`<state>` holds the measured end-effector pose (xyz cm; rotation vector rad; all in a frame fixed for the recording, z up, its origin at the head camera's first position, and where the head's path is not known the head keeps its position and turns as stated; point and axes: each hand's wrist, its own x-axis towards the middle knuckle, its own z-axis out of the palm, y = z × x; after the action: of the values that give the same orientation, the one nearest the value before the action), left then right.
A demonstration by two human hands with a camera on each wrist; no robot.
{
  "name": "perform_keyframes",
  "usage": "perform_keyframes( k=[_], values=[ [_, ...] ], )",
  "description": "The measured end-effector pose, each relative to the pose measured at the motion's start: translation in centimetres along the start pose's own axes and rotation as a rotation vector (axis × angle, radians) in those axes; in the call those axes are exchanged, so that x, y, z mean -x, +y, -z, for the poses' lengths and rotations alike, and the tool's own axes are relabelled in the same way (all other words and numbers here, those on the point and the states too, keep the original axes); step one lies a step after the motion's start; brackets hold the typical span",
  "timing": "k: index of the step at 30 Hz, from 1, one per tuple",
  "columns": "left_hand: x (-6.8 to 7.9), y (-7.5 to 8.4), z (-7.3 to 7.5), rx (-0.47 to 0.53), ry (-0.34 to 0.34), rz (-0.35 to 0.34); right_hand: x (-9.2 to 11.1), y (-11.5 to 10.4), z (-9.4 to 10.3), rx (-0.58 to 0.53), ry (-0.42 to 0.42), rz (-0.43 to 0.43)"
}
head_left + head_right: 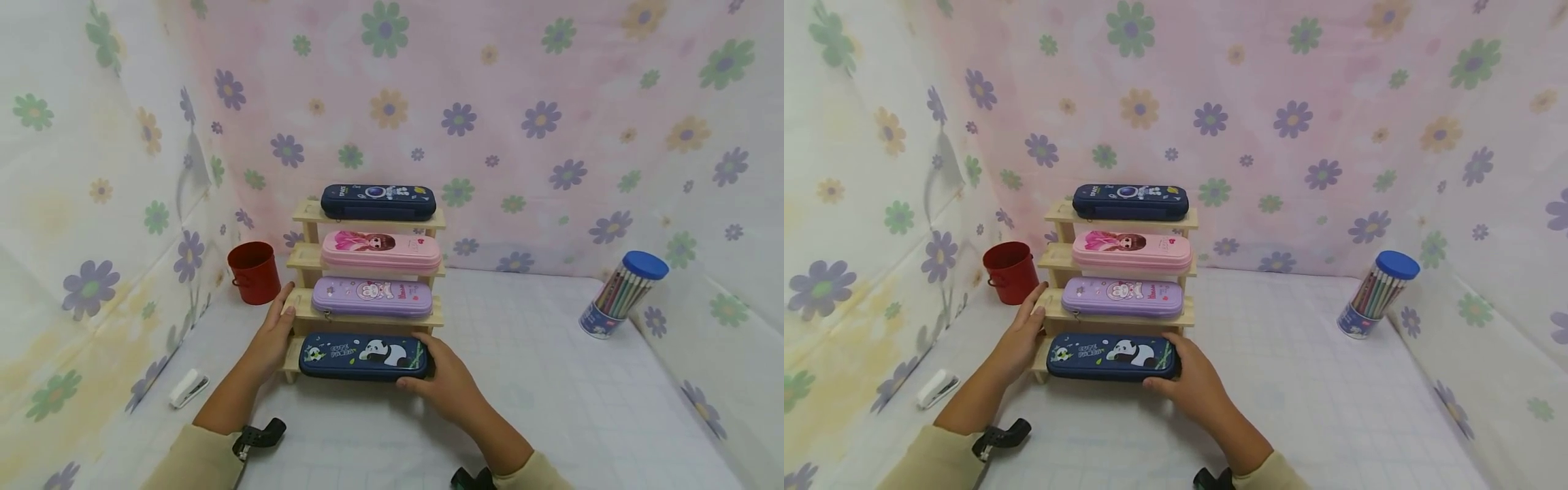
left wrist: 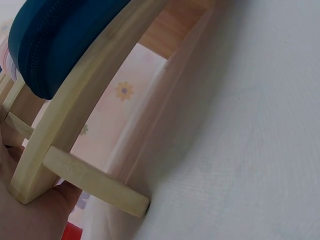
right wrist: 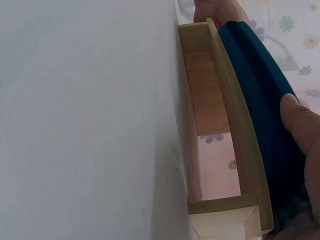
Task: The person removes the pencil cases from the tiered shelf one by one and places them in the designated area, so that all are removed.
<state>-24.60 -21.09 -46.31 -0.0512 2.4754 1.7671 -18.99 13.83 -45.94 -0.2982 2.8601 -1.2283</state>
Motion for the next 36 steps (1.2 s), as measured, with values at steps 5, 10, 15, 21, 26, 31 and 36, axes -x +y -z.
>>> perform_keyframes(
  k=[5, 10, 15, 21, 26, 31, 36],
  values=[
    [-0.2, -0.2, -0.1, 0.013, 0.003, -0.005, -0.3, 0.2, 0.4, 0.003, -0.01, -0.019],
    [0.0, -0.2, 0.0, 0.027, 0.007, -0.017, -0.5, 0.3, 0.4, -0.014, -0.019, -0.022],
    [0.1, -0.3, 0.0, 0.041, 0.003, -0.042, -0.5, 0.4, 0.5, -0.039, -0.021, -0.038],
    [0.0, -0.2, -0.2, 0.032, 0.003, -0.054, -0.2, 0.2, 0.9, -0.085, -0.029, -0.071],
    [-0.2, -0.1, -0.3, 0.022, -0.002, -0.054, 0.1, 0.2, 1.3, -0.121, -0.039, -0.089],
    [-0.1, -0.1, -0.2, 0.009, 0.003, -0.063, 0.2, 0.6, 1.6, -0.153, -0.04, -0.076],
    [-0.1, -0.1, -0.1, 0.013, 0.01, -0.047, 0.3, 0.8, 2.1, -0.191, -0.06, -0.086]
  ],
)
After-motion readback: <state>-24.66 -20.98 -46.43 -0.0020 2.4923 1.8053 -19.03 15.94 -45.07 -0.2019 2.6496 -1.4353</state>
